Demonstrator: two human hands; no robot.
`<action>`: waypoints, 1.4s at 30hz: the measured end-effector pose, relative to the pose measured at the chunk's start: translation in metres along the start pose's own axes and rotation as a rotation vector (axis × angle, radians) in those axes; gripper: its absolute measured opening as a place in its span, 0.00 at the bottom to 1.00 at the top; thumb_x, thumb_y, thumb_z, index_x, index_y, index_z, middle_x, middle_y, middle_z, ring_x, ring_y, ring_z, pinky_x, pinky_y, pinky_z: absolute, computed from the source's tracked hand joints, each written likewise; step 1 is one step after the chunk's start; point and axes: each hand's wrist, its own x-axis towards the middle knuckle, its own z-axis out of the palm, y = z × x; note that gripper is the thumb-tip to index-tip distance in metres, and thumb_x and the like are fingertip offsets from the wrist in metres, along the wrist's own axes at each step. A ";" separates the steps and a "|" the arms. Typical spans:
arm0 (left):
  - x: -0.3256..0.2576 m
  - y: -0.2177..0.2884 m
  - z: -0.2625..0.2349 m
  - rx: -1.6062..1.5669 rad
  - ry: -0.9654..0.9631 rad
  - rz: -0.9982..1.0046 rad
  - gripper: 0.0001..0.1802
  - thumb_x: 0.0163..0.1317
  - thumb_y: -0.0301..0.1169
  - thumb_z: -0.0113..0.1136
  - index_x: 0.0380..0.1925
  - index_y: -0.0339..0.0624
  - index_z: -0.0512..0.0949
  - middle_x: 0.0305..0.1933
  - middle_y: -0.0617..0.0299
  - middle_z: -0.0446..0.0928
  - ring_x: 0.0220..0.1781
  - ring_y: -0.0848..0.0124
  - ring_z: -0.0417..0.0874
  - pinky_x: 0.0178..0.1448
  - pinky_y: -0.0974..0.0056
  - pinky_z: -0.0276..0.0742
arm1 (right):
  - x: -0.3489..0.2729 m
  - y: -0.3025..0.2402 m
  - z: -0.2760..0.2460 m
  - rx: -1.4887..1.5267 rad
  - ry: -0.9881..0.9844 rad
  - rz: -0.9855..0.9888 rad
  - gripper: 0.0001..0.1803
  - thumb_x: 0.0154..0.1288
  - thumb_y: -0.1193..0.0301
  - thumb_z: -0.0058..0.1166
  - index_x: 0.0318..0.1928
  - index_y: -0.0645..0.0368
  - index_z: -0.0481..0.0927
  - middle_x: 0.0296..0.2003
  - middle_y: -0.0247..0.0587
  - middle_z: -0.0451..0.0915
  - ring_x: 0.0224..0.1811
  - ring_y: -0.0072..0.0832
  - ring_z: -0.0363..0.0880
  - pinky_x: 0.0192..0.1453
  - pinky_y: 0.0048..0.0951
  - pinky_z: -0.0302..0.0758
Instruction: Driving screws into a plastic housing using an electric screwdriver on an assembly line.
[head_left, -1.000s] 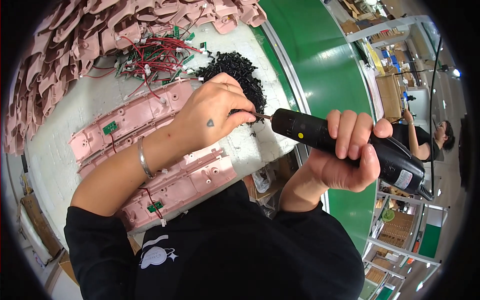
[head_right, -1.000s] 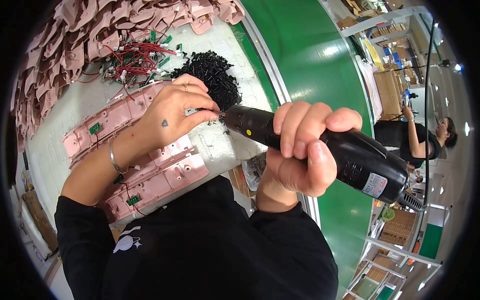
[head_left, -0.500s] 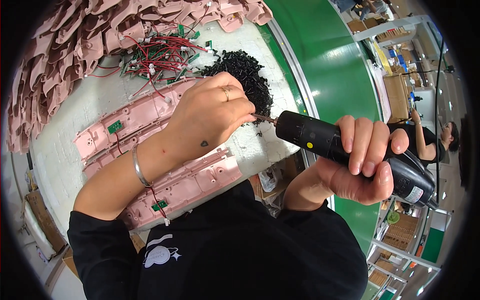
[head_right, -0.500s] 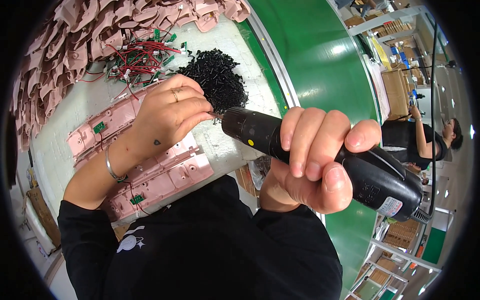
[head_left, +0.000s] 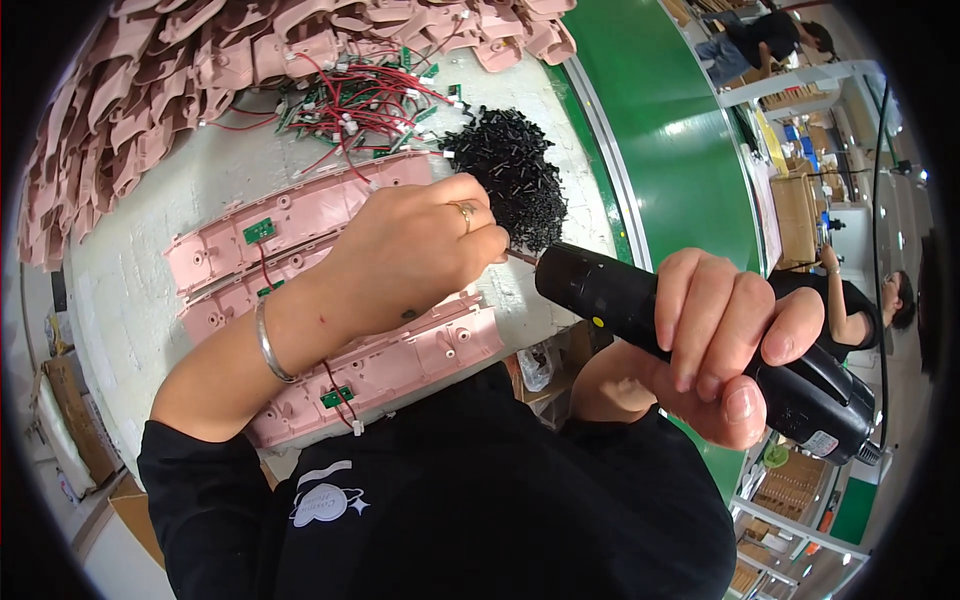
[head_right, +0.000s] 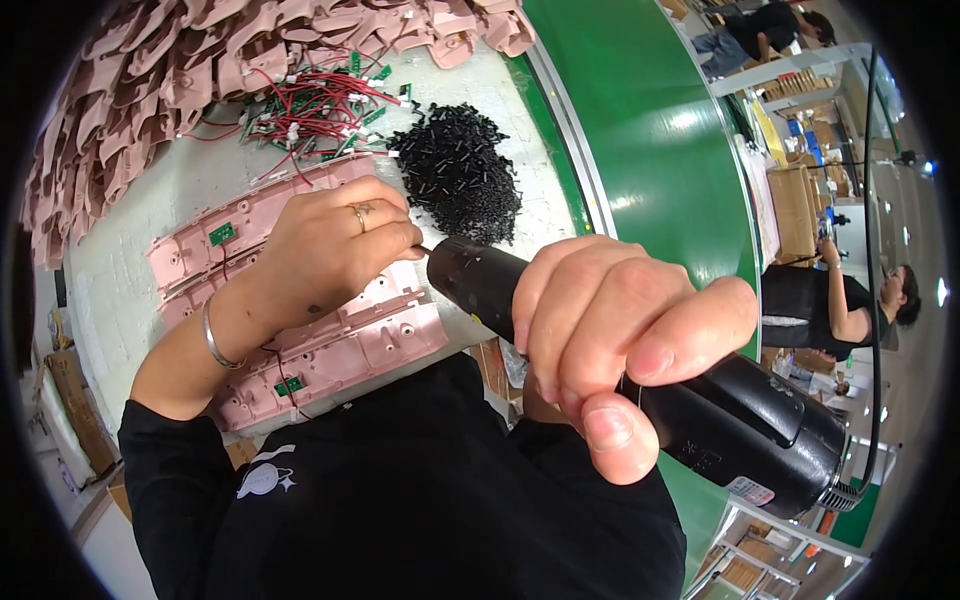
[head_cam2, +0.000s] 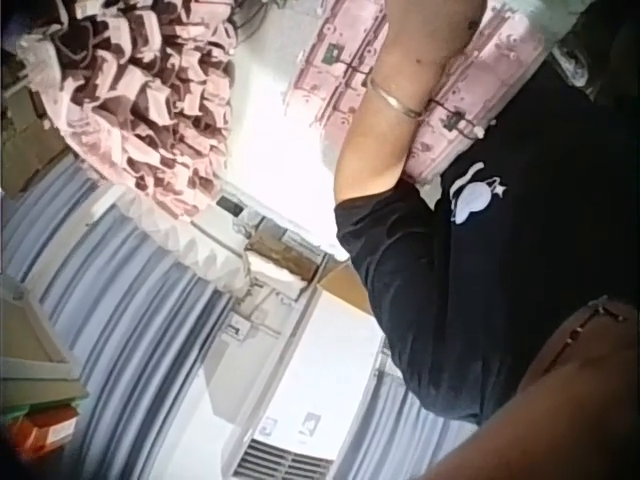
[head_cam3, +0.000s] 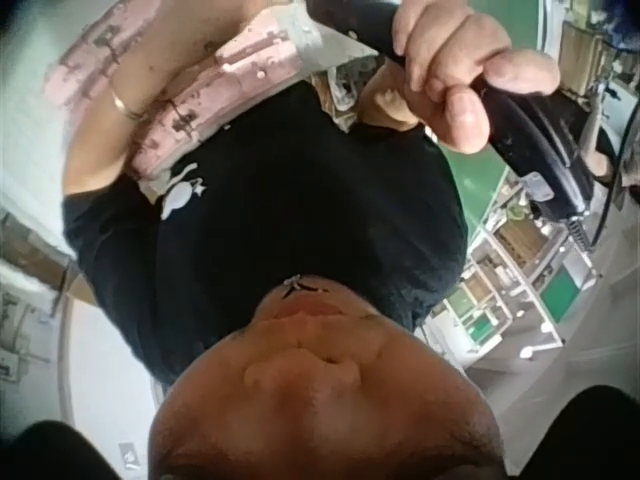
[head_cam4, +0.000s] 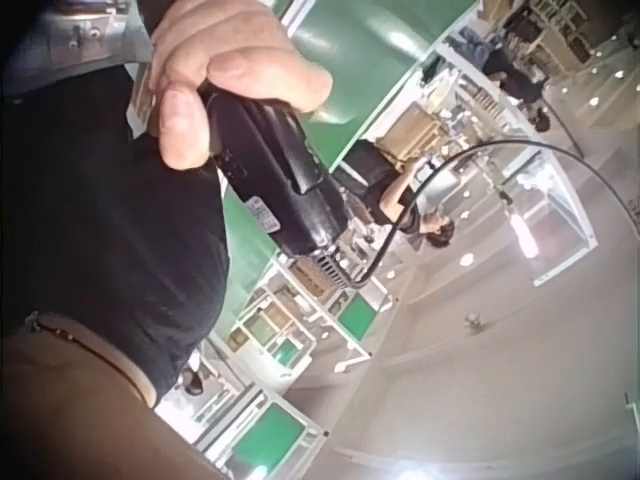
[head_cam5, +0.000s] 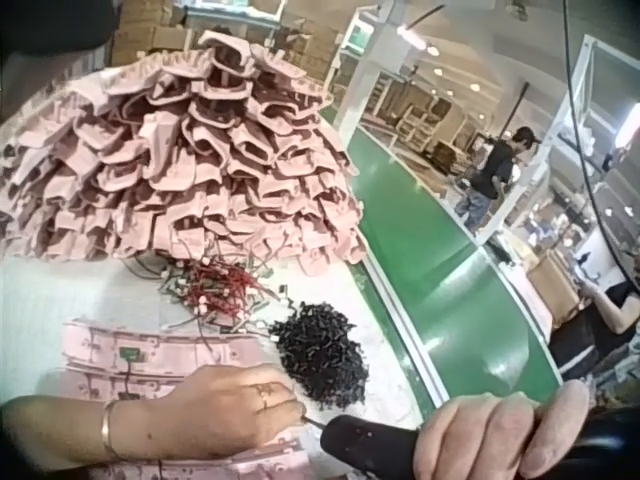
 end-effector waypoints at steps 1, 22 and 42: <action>-0.005 -0.004 -0.001 -0.067 0.018 -0.012 0.05 0.50 0.31 0.61 0.23 0.43 0.78 0.27 0.64 0.77 0.36 0.68 0.80 0.32 0.66 0.77 | 0.001 0.002 0.003 0.009 -0.007 0.000 0.14 0.53 0.73 0.53 0.40 0.52 0.67 0.19 0.22 0.69 0.18 0.14 0.69 0.29 0.19 0.65; -0.143 -0.054 -0.090 0.033 0.128 -0.543 0.09 0.44 0.26 0.68 0.23 0.39 0.76 0.23 0.59 0.78 0.50 0.57 0.78 0.46 0.56 0.74 | 0.061 0.133 0.134 0.093 -0.061 0.108 0.18 0.55 0.72 0.48 0.47 0.58 0.65 0.20 0.34 0.65 0.18 0.22 0.62 0.29 0.29 0.65; -0.145 -0.058 -0.080 -0.088 0.189 -0.639 0.04 0.43 0.24 0.61 0.21 0.39 0.76 0.22 0.59 0.76 0.42 0.61 0.77 0.40 0.58 0.75 | 0.063 0.149 0.152 0.088 -0.184 0.232 0.12 0.55 0.75 0.49 0.39 0.57 0.63 0.19 0.35 0.64 0.18 0.22 0.60 0.27 0.26 0.63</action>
